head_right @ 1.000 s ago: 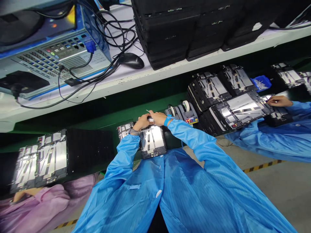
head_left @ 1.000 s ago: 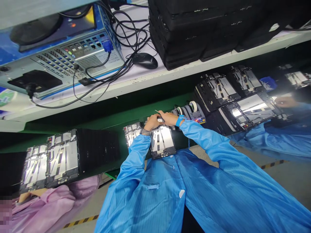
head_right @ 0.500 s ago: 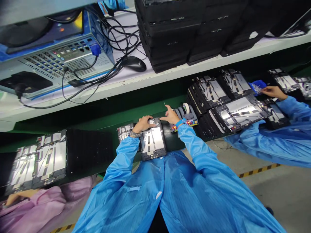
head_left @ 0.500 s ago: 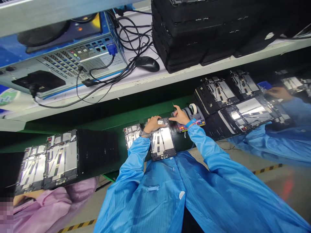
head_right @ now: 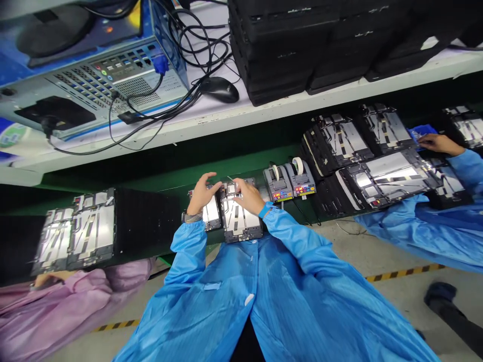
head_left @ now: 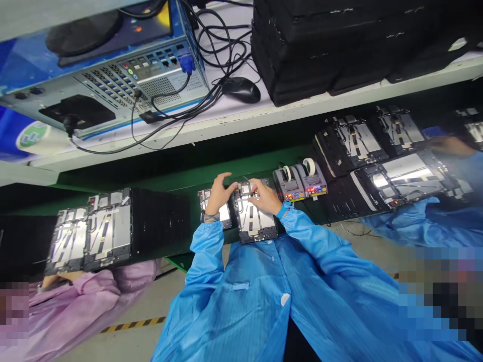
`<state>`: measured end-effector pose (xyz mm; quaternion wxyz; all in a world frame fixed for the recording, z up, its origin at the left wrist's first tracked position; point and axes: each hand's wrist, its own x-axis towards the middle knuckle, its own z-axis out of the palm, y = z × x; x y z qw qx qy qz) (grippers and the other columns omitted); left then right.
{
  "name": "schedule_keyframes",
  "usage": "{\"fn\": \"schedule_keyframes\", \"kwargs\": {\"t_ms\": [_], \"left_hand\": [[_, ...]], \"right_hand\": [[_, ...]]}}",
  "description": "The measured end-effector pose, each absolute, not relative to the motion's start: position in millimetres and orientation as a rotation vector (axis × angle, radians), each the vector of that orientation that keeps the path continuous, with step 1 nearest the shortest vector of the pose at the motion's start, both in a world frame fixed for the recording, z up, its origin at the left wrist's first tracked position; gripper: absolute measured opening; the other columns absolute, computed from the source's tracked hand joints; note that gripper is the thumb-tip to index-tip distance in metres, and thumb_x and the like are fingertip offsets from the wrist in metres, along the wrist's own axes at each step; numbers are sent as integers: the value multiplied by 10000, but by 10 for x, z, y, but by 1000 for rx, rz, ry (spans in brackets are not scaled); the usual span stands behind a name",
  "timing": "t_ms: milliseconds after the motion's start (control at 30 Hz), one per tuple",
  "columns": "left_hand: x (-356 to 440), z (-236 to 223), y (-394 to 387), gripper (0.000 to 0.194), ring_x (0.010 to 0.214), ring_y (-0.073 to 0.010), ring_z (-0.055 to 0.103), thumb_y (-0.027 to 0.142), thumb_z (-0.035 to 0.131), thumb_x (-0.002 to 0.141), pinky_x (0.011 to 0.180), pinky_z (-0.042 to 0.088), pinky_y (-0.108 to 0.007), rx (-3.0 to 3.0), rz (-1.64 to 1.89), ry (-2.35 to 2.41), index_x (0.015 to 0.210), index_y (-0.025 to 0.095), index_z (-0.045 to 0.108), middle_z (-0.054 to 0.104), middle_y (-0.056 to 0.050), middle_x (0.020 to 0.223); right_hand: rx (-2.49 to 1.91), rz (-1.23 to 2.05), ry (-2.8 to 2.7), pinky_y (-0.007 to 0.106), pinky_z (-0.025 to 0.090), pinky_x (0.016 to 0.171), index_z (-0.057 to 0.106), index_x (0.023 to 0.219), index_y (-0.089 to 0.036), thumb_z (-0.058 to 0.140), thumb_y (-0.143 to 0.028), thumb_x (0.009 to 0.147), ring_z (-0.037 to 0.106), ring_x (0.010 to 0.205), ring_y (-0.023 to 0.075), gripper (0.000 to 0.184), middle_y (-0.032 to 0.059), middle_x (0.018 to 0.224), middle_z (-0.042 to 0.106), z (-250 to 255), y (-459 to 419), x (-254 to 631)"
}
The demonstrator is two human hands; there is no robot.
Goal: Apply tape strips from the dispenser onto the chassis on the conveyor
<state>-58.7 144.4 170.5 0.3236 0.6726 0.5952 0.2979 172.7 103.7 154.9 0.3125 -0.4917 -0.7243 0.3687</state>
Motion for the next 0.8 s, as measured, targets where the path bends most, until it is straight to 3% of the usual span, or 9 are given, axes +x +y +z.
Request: {"fn": "schedule_keyframes", "kwargs": {"t_ms": [100, 267, 433, 633, 800], "left_hand": [[-833, 1536, 1252, 386, 1206, -266, 611, 359, 697, 886, 1034, 476, -438, 1540, 862, 1668, 1242, 222, 638, 660, -110, 1295], [-778, 1244, 974, 413, 1197, -265, 620, 387, 711, 870, 1020, 490, -439, 1384, 900, 1615, 1238, 215, 637, 663, -120, 1287], [-539, 1085, 899, 457, 1213, -269, 612, 409, 718, 861, 991, 507, -429, 1203, 943, 1540, 1259, 215, 606, 617, -143, 1373], [-469, 928, 921, 433, 1171, -254, 634, 403, 702, 864, 1008, 500, -421, 1091, 980, 1502, 1236, 204, 608, 668, -133, 1278], [-455, 843, 951, 397, 1127, -244, 654, 378, 693, 858, 1011, 500, -420, 1061, 999, 1520, 1201, 192, 616, 702, -117, 1182]], "right_hand": [[-1247, 931, -2094, 348, 460, 848, 438, 1445, -214, 680, -158, 854, 609, 906, 228, 641, 46, 1003, 668, 1526, 1068, 1478], [-1207, 906, -2125, 297, 434, 785, 475, 1424, -202, 513, -63, 889, 592, 824, 199, 554, 31, 920, 666, 1506, 1258, 1319], [-1152, 965, -2169, 272, 424, 749, 478, 1450, -234, 505, -60, 871, 575, 780, 182, 605, 4, 891, 652, 1530, 1415, 1319], [-1067, 936, -2147, 294, 451, 814, 499, 1448, -233, 498, -58, 860, 580, 932, 198, 613, 58, 1088, 629, 1517, 1459, 1284], [-1084, 985, -2205, 273, 421, 754, 509, 1412, -209, 493, -23, 825, 568, 821, 180, 617, 14, 932, 641, 1466, 1530, 1278]]}}
